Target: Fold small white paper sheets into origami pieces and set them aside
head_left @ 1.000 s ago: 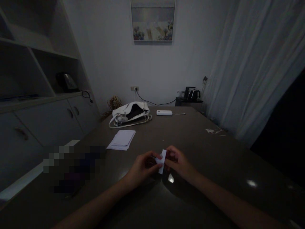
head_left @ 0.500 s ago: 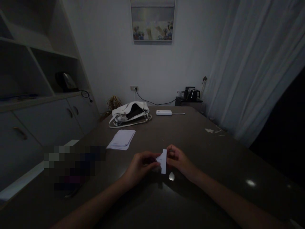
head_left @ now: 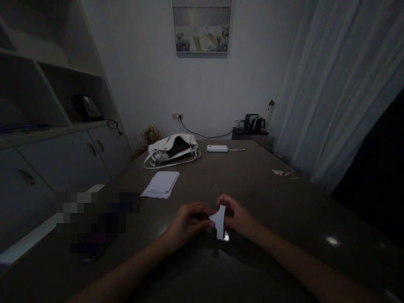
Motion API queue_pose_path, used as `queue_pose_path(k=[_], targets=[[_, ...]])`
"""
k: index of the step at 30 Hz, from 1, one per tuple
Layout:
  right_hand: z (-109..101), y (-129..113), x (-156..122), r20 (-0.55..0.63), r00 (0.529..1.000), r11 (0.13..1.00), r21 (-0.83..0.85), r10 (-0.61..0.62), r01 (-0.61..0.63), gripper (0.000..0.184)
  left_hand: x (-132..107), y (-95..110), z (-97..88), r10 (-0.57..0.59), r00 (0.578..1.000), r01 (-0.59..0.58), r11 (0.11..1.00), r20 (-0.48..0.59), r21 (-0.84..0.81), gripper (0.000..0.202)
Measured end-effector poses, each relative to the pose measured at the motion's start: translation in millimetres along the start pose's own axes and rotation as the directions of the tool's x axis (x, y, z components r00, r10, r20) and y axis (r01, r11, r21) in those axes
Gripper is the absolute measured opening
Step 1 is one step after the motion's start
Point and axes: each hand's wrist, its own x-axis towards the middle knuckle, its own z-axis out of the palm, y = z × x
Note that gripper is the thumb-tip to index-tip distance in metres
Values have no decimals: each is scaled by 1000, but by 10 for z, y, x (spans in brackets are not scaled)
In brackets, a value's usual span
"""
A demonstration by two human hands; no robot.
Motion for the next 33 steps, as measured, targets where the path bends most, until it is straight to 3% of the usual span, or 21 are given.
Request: queue_pose_path(k=[7, 15, 21, 28, 33], targets=[[-14, -7, -11, 10, 999, 996, -83, -43, 43, 26, 8, -1, 14, 25, 1000, -24, 995, 19, -93, 21], [4, -31, -3, -40, 997, 998, 4, -58, 58, 28, 44, -79, -4, -163, 987, 148, 873, 9, -466, 30], [-18, -116, -36, -100, 979, 984, -29, -178, 175, 25, 85, -198, -43, -181, 977, 106, 871, -111, -480, 26], [-6, -154, -87, -92, 963, 943, -245, -252, 223, 23, 101, -235, -32, -220, 966, 124, 853, -133, -508, 30], [8, -123, -90, -81, 957, 920, -310, -277, 240, 27, 91, -182, -24, -241, 963, 150, 849, -118, -507, 30]])
